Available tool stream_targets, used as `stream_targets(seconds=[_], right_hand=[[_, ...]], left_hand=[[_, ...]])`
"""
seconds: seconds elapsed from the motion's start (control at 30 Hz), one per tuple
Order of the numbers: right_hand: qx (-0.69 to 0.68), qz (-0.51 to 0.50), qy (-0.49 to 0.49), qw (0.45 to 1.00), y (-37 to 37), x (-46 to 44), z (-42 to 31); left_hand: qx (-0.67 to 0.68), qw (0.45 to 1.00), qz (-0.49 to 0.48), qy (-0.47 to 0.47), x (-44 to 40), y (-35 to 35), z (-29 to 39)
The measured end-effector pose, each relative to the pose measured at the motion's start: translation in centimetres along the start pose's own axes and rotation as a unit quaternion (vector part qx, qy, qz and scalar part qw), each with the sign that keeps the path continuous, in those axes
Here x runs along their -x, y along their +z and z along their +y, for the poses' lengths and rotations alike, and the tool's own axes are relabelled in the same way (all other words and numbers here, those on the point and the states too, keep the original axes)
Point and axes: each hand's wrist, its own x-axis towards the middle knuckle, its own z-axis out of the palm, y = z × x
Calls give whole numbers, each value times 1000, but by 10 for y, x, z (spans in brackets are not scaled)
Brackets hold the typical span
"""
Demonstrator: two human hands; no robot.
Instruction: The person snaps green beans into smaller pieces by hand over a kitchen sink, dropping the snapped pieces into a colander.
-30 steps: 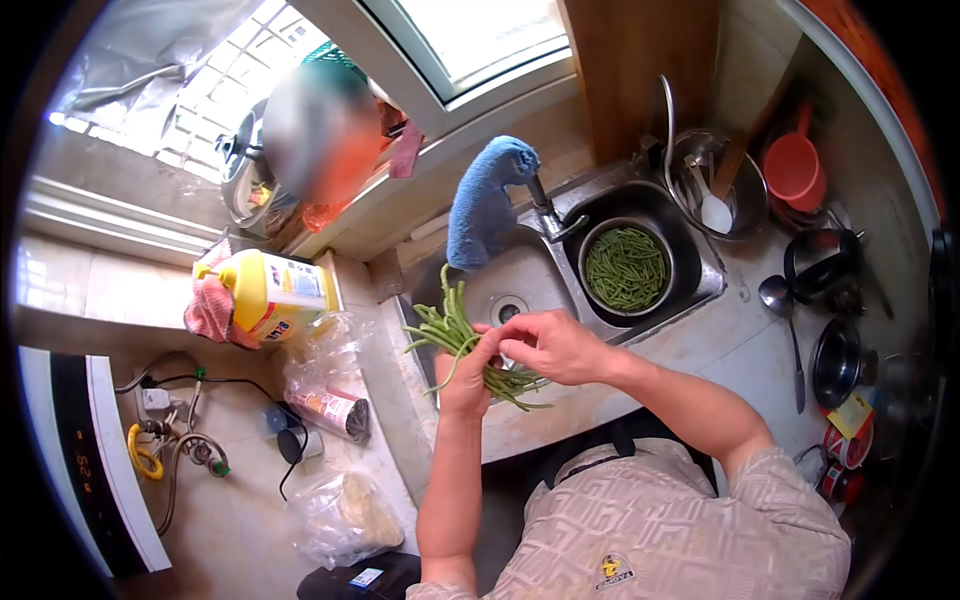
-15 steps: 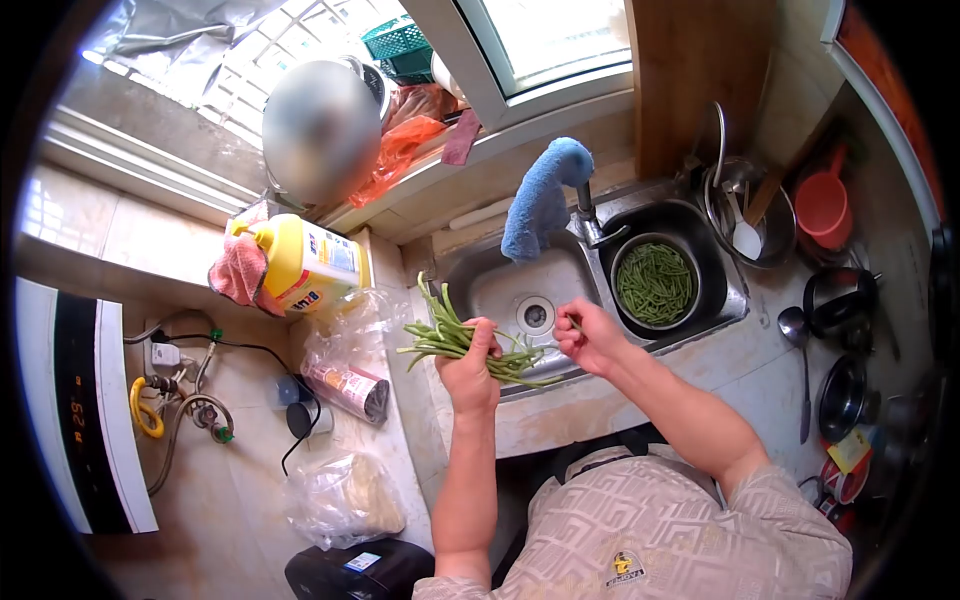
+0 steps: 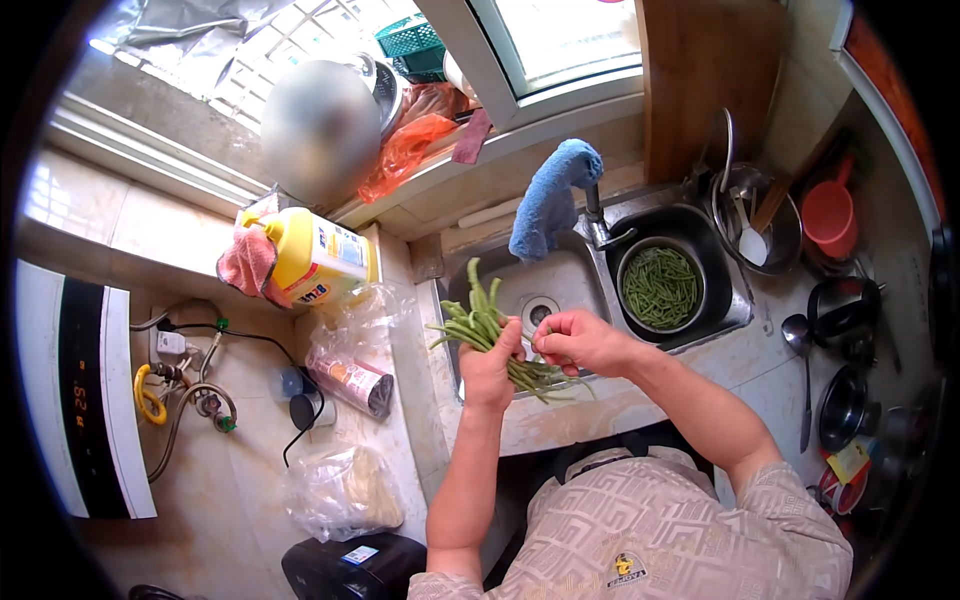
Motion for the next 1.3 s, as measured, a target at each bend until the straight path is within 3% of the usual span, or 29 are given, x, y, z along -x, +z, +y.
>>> stream_targets(seconds=[0.13, 0.23, 0.27, 0.4, 0.47, 0.63, 0.8, 0.93, 1.07, 1.27, 1.3], right_hand=[[-115, 38, -9, 993, 0, -2, 9], [-329, 103, 20, 938, -21, -20, 28], [-332, 99, 18, 938, -36, -28, 41], [-216, 87, -69, 970, -8, -12, 18], [-253, 69, -47, 964, -4, -17, 15], [-210, 84, -13, 974, -6, -30, 24], [-324, 88, 8, 942, -11, -8, 11], [-249, 104, -58, 961, -12, 2, -7], [-146, 121, -51, 981, -8, 7, -26], [-26, 85, -71, 994, -24, 13, -29], [5, 85, -97, 992, -25, 14, -26]], left_hand=[[15, 999, 16, 30, 1, 3, -2], [29, 997, 26, 64, 5, 5, -7], [2, 998, 17, 59, 7, 3, -7], [-155, 988, 3, 7, 8, 13, 8], [-231, 971, -4, -55, 6, 11, 4], [-228, 970, -52, -68, 8, 29, 12], [-248, 968, -23, -43, 7, 19, 10], [-290, 956, -35, -18, 8, 18, 13], [-300, 949, -89, 22, 8, 22, 9], [-318, 940, -122, 3, 10, 17, 15], [-256, 958, -127, -23, 8, 10, 13]])
